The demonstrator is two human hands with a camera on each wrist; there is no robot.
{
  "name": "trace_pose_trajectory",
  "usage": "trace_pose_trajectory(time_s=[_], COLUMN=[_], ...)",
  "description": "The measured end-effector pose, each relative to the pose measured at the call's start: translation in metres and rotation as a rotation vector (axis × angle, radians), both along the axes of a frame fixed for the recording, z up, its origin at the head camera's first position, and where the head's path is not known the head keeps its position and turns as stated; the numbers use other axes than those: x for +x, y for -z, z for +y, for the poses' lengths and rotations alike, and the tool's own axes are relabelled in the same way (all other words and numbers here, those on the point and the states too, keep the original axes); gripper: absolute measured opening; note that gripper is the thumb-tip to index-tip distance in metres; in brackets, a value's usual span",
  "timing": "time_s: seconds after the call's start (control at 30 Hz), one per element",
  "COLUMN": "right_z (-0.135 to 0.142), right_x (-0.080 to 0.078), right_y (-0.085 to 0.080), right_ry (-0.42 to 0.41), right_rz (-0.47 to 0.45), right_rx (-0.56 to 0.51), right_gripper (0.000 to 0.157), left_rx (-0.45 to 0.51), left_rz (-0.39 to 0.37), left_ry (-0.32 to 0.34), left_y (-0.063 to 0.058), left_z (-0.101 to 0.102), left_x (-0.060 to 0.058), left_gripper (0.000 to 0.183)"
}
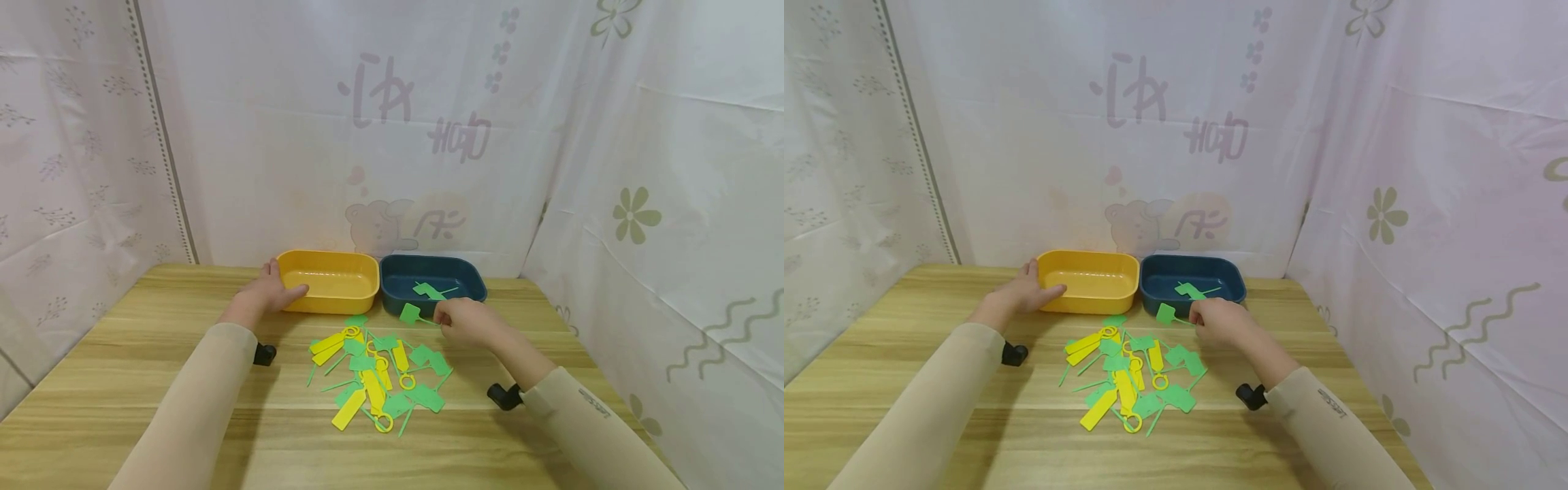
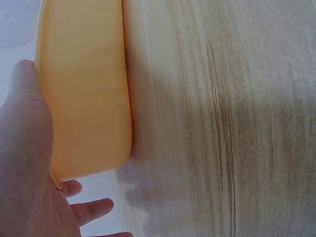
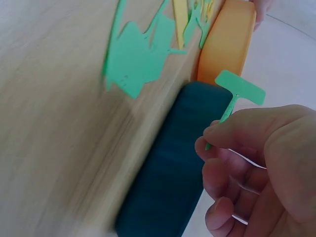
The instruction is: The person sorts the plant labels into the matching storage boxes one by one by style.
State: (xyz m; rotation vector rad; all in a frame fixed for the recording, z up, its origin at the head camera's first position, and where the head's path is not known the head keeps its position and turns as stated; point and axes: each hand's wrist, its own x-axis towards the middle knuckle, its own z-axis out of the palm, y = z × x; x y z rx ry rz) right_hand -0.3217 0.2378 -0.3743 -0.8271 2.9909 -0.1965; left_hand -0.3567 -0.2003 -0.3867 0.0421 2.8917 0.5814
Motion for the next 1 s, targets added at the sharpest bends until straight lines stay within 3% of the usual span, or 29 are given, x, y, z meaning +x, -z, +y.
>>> trace_pose_trajectory(time_s=[0.57,1.0], right_z=[-0.027,-0.022], right_x=[0.001,-0.011], right_y=[-0.029,-0.041], right_ry=[0.028,0.168], right_rz=[0.052,0.131], right_rx=[-0.05,-0.154], right_gripper=[0.017,0.025], left_rx=[-0.006,-0.019], left_rz=[0.012,0.019], left_ry=[-0.007,0.003], left_y=[0.004,0.004], left_z=[-0.003,-0.002], left_x=[-0.004,-0.004], left_gripper=[0.118,0.119])
